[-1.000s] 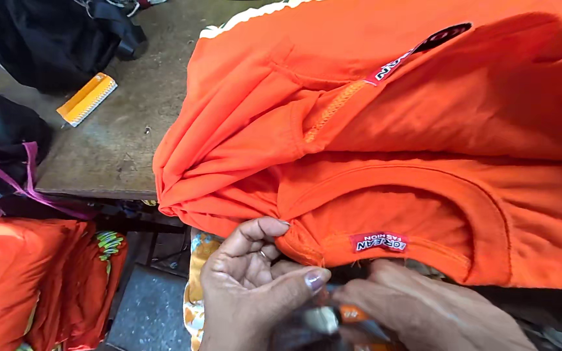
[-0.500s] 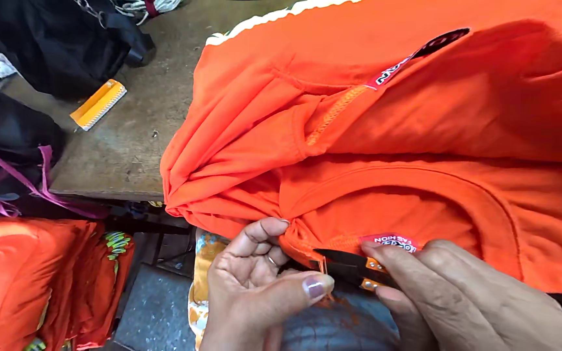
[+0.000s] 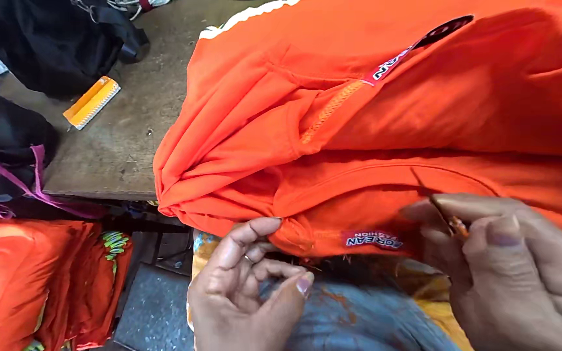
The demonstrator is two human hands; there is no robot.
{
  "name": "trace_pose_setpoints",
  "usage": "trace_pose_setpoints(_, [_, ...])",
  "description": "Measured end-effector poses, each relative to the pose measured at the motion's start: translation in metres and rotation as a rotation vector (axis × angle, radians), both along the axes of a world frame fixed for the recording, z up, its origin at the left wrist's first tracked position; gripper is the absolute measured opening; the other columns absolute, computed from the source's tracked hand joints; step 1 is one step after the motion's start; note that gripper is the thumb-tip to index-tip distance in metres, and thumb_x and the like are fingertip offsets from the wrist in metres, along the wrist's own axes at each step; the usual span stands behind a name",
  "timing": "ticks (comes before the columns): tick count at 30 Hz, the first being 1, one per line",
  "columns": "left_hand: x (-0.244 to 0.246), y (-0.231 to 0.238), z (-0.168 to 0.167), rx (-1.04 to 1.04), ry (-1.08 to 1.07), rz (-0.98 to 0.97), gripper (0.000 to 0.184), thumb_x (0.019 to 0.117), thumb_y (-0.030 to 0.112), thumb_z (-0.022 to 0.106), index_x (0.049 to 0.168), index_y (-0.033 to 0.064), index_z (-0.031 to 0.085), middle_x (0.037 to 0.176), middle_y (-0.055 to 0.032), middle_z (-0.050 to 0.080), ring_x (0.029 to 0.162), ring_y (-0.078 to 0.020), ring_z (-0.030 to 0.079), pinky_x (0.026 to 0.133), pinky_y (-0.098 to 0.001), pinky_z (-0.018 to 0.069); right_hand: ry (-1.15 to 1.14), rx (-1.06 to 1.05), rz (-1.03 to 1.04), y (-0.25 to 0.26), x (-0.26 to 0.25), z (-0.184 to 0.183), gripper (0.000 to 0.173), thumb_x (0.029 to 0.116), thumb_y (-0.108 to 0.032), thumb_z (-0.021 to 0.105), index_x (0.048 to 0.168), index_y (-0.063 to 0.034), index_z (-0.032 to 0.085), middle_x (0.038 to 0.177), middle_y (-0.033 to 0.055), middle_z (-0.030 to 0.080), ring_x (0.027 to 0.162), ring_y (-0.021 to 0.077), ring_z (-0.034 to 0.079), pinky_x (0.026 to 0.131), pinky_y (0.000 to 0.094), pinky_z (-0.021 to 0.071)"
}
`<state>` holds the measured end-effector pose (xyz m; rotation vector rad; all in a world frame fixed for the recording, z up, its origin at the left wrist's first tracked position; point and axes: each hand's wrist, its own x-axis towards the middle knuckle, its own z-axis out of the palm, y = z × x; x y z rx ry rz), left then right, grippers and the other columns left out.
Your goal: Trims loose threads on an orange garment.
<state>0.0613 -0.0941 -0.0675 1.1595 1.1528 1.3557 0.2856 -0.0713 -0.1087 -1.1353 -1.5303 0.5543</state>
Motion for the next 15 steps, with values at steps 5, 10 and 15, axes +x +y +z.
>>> trace_pose_setpoints(5, [0.006, 0.002, -0.012, 0.236, 0.524, -0.078, 0.09, 0.0891, 0.025, 0.081, 0.156, 0.0113, 0.022, 0.118, -0.0061, 0.068, 0.092, -0.0184, 0.073, 0.075, -0.0353, 0.0657, 0.328, -0.174, 0.078, -0.002, -0.006, 0.003, 0.039, 0.1126, -0.037, 0.035, 0.114, -0.0188, 0.07, 0.07, -0.0109, 0.053, 0.054, -0.0011, 0.044, 0.048, 0.0161, 0.0388])
trace_pose_setpoints(10, [0.018, 0.021, -0.024, 0.363, 0.587, -0.078, 0.066, 0.09, 0.015, 0.079, 0.146, 0.0013, 0.046, 0.109, -0.0068, 0.07, 0.081, -0.0131, 0.073, 0.063, -0.0287, 0.0656, 0.224, -0.174, 0.138, -0.006, -0.005, 0.004, 0.025, 0.1063, -0.038, 0.054, 0.117, -0.0193, 0.068, 0.08, -0.0116, 0.062, 0.059, -0.0025, 0.051, 0.05, 0.0146, 0.0432])
trace_pose_setpoints(15, [0.025, 0.021, -0.026, 0.217, 0.067, -0.002, 0.034, 0.0869, -0.007, 0.073, 0.115, 0.0075, 0.06, 0.092, -0.0107, 0.071, 0.065, -0.0198, 0.072, 0.057, -0.0335, 0.0655, 0.088, -0.156, 0.066, -0.012, -0.004, 0.005, 0.018, 0.0996, -0.021, 0.063, 0.114, -0.0126, 0.069, 0.087, -0.0091, 0.069, 0.067, -0.0026, 0.059, 0.056, 0.0131, 0.05])
